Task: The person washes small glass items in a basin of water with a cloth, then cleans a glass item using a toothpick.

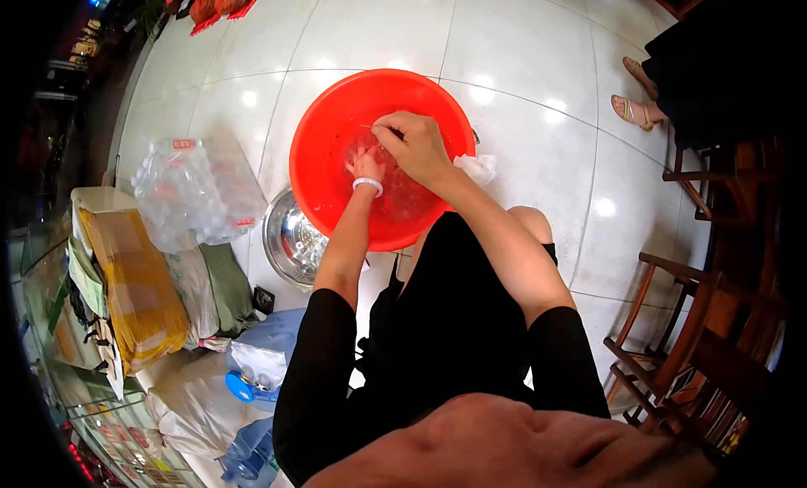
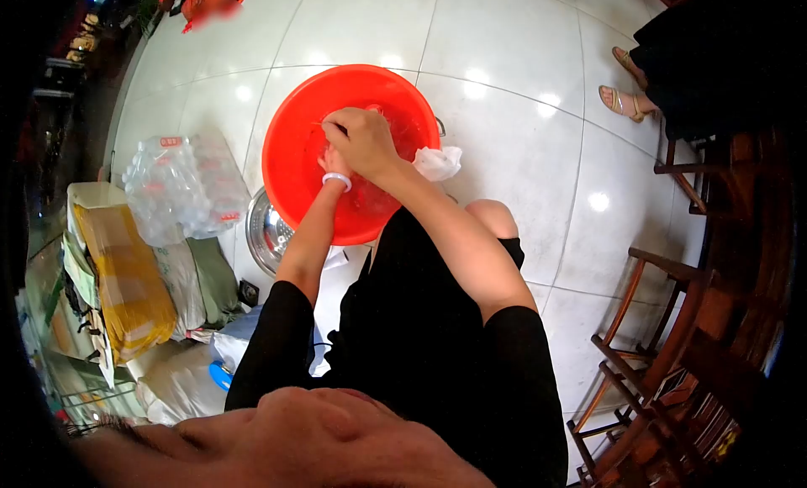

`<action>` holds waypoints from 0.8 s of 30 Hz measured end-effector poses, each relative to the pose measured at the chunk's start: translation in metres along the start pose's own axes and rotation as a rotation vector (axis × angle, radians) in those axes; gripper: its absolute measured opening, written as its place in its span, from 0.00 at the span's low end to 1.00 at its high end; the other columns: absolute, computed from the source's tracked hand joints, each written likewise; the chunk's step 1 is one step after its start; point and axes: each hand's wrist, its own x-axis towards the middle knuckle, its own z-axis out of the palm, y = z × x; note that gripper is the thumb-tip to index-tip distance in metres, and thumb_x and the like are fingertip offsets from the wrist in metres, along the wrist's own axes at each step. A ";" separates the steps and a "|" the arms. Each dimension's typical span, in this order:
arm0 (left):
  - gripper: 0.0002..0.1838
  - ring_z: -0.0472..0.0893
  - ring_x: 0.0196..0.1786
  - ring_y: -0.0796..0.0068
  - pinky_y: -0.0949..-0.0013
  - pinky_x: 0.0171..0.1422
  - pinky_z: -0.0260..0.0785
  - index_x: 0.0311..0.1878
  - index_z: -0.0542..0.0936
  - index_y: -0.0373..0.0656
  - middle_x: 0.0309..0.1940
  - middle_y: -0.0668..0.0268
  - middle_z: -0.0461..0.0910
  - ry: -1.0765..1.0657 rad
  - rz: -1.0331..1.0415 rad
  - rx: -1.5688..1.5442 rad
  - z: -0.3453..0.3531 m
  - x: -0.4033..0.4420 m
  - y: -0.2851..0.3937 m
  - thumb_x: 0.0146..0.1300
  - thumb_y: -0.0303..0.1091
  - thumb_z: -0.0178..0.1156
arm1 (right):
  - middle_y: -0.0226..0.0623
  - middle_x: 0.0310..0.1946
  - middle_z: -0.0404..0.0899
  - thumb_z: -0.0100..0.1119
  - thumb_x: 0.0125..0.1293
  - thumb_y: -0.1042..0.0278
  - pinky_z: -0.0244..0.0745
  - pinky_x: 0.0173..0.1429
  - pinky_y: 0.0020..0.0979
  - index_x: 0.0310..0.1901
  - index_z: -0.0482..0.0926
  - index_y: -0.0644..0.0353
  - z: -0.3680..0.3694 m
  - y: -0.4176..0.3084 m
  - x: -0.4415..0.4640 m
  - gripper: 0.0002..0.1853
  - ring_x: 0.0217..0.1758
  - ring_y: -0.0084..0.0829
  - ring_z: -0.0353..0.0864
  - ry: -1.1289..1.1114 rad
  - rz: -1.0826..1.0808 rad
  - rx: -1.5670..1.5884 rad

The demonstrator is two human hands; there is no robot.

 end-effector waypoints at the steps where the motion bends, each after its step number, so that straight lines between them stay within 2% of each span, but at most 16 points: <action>1: 0.24 0.67 0.54 0.58 0.43 0.62 0.47 0.46 0.75 0.50 0.49 0.59 0.69 -0.017 0.013 -0.136 -0.004 0.005 0.001 0.41 0.32 0.65 | 0.39 0.22 0.77 0.54 0.53 0.73 0.66 0.28 0.25 0.30 0.78 0.68 -0.002 0.000 0.001 0.06 0.23 0.26 0.74 0.012 -0.004 0.003; 3: 0.22 0.71 0.51 0.59 0.44 0.59 0.54 0.45 0.75 0.47 0.46 0.60 0.72 -0.032 0.033 -0.263 -0.009 0.011 0.003 0.41 0.31 0.65 | 0.38 0.22 0.77 0.54 0.53 0.73 0.66 0.27 0.25 0.29 0.78 0.68 -0.004 -0.001 0.004 0.07 0.22 0.24 0.73 0.003 0.005 0.020; 5: 0.17 0.76 0.44 0.63 0.53 0.49 0.68 0.42 0.74 0.42 0.40 0.62 0.75 -0.218 -0.189 -0.657 -0.057 -0.003 0.034 0.45 0.28 0.63 | 0.37 0.21 0.77 0.54 0.54 0.72 0.66 0.27 0.24 0.29 0.78 0.68 -0.004 0.000 0.004 0.07 0.22 0.23 0.73 0.033 0.015 0.057; 6: 0.17 0.76 0.44 0.63 0.53 0.49 0.68 0.42 0.74 0.42 0.40 0.62 0.75 -0.211 -0.184 -0.650 -0.056 0.000 0.032 0.45 0.28 0.63 | 0.37 0.21 0.77 0.54 0.54 0.72 0.66 0.27 0.24 0.29 0.77 0.68 -0.005 0.000 0.007 0.07 0.22 0.22 0.72 0.054 0.019 0.085; 8: 0.14 0.78 0.41 0.66 0.59 0.42 0.73 0.42 0.72 0.39 0.38 0.62 0.75 -0.266 -0.186 -1.231 -0.056 0.001 0.027 0.51 0.26 0.57 | 0.37 0.20 0.76 0.54 0.54 0.72 0.66 0.27 0.23 0.29 0.77 0.68 -0.008 -0.001 0.011 0.07 0.22 0.21 0.72 0.053 0.050 0.098; 9: 0.14 0.78 0.41 0.66 0.59 0.42 0.73 0.42 0.72 0.39 0.38 0.62 0.75 -0.265 -0.184 -1.224 -0.056 0.001 0.024 0.51 0.26 0.57 | 0.36 0.19 0.76 0.55 0.54 0.72 0.66 0.27 0.23 0.29 0.77 0.68 -0.010 -0.001 0.012 0.07 0.22 0.20 0.71 0.047 0.089 0.103; 11: 0.14 0.77 0.44 0.64 0.54 0.49 0.71 0.45 0.70 0.39 0.40 0.59 0.75 -0.533 -0.322 -1.781 -0.078 -0.006 0.033 0.53 0.25 0.52 | 0.35 0.18 0.75 0.55 0.54 0.72 0.65 0.27 0.22 0.30 0.77 0.68 -0.013 -0.002 0.013 0.07 0.22 0.19 0.71 0.062 0.107 0.125; 12: 0.15 0.75 0.47 0.60 0.50 0.54 0.68 0.48 0.69 0.38 0.41 0.56 0.74 -0.602 -0.301 -1.851 -0.086 -0.010 0.039 0.57 0.30 0.49 | 0.35 0.18 0.75 0.55 0.54 0.72 0.65 0.27 0.22 0.30 0.77 0.68 -0.014 -0.003 0.014 0.08 0.21 0.18 0.70 0.073 0.123 0.143; 13: 0.15 0.75 0.47 0.60 0.50 0.54 0.68 0.48 0.69 0.38 0.41 0.56 0.74 -0.601 -0.298 -1.845 -0.092 -0.014 0.043 0.57 0.30 0.49 | 0.35 0.18 0.75 0.55 0.54 0.72 0.65 0.27 0.22 0.30 0.77 0.68 -0.013 -0.001 0.015 0.08 0.21 0.18 0.70 0.076 0.120 0.148; 15: 0.16 0.73 0.49 0.56 0.48 0.56 0.65 0.48 0.69 0.39 0.42 0.54 0.74 -0.730 -0.410 -1.986 -0.104 -0.021 0.048 0.58 0.35 0.47 | 0.41 0.15 0.72 0.54 0.53 0.69 0.66 0.25 0.28 0.25 0.76 0.66 -0.009 0.002 0.016 0.08 0.17 0.32 0.72 0.178 0.083 0.219; 16: 0.17 0.71 0.50 0.54 0.50 0.57 0.64 0.48 0.70 0.39 0.43 0.53 0.73 -0.730 -0.408 -1.990 -0.102 -0.022 0.045 0.59 0.37 0.46 | 0.41 0.15 0.72 0.54 0.53 0.69 0.66 0.25 0.28 0.25 0.76 0.66 -0.011 0.001 0.016 0.08 0.17 0.32 0.72 0.181 0.081 0.223; 18: 0.16 0.72 0.49 0.56 0.53 0.56 0.66 0.47 0.70 0.39 0.41 0.53 0.74 -0.677 -0.452 -1.926 -0.097 -0.022 0.037 0.59 0.37 0.46 | 0.32 0.17 0.73 0.55 0.56 0.70 0.62 0.25 0.22 0.31 0.77 0.69 -0.015 0.000 0.015 0.08 0.20 0.17 0.67 0.120 0.052 0.147; 20: 0.15 0.74 0.47 0.57 0.55 0.54 0.67 0.46 0.71 0.39 0.39 0.54 0.75 -0.631 -0.500 -1.854 -0.096 -0.023 0.030 0.58 0.36 0.47 | 0.32 0.16 0.73 0.55 0.56 0.70 0.62 0.25 0.22 0.31 0.77 0.68 -0.015 0.001 0.015 0.09 0.20 0.17 0.66 0.124 0.070 0.154; 22: 0.14 0.78 0.34 0.66 0.67 0.38 0.72 0.43 0.71 0.39 0.29 0.60 0.77 -0.695 -0.403 -1.623 -0.100 -0.021 0.018 0.56 0.36 0.51 | 0.33 0.16 0.73 0.55 0.56 0.70 0.62 0.24 0.22 0.31 0.77 0.68 -0.015 0.001 0.014 0.09 0.20 0.16 0.66 0.132 0.092 0.160; 23: 0.14 0.78 0.34 0.66 0.67 0.38 0.72 0.43 0.71 0.39 0.29 0.60 0.77 -0.706 -0.407 -1.612 -0.106 -0.019 0.014 0.56 0.36 0.51 | 0.32 0.15 0.73 0.55 0.56 0.70 0.62 0.24 0.22 0.31 0.77 0.68 -0.015 0.001 0.015 0.09 0.19 0.16 0.66 0.129 0.089 0.162; 24: 0.13 0.76 0.27 0.71 0.71 0.30 0.70 0.41 0.71 0.39 0.25 0.63 0.76 -0.658 -0.378 -1.322 -0.113 -0.018 0.009 0.55 0.36 0.54 | 0.32 0.15 0.72 0.55 0.55 0.70 0.61 0.24 0.22 0.31 0.77 0.68 -0.016 0.001 0.015 0.09 0.19 0.17 0.66 0.127 0.086 0.162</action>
